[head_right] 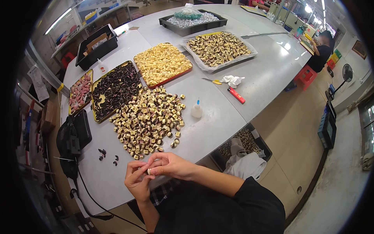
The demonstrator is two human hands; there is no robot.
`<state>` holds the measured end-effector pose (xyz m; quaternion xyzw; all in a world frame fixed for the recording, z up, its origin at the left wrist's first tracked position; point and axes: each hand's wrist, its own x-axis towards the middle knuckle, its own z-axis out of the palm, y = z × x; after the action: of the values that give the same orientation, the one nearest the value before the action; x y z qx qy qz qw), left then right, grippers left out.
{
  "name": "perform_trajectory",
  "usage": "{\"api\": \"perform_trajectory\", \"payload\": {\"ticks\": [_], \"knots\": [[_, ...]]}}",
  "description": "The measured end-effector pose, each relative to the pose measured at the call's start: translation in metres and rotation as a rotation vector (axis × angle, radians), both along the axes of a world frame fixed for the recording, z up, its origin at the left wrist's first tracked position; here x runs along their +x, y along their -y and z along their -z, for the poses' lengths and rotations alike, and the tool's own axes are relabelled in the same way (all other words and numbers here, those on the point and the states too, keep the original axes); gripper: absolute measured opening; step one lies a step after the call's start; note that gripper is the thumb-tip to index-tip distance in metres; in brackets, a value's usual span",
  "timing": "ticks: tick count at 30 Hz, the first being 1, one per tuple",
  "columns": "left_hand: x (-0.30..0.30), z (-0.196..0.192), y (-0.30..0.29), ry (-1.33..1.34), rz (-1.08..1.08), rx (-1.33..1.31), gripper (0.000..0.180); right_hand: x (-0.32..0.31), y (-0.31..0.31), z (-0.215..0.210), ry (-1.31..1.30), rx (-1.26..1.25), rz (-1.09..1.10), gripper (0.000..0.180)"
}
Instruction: Apply glue to small black bases and attach yellow decorative components at an assembly table.
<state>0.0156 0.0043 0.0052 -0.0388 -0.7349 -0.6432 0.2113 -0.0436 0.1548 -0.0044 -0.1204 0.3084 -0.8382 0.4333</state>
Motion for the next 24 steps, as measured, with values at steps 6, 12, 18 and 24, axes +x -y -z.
{"api": "perform_trajectory", "payload": {"ticks": [6,12,18,24], "knots": [[0.001,0.006,0.005,0.019,-0.115,-0.056,0.042,-0.003,0.006,0.003,0.022,0.03,0.04,0.028],[-0.007,0.005,0.007,-0.013,-0.085,0.024,0.036,-0.007,0.0,-0.001,0.059,0.03,0.074,0.029],[-0.008,0.01,0.009,-0.027,-0.033,0.116,0.031,-0.007,0.003,0.0,0.064,0.037,0.166,0.028],[-0.006,0.013,0.012,-0.03,-0.012,0.095,0.029,-0.003,0.0,0.007,-0.067,0.043,0.186,0.024]]}}
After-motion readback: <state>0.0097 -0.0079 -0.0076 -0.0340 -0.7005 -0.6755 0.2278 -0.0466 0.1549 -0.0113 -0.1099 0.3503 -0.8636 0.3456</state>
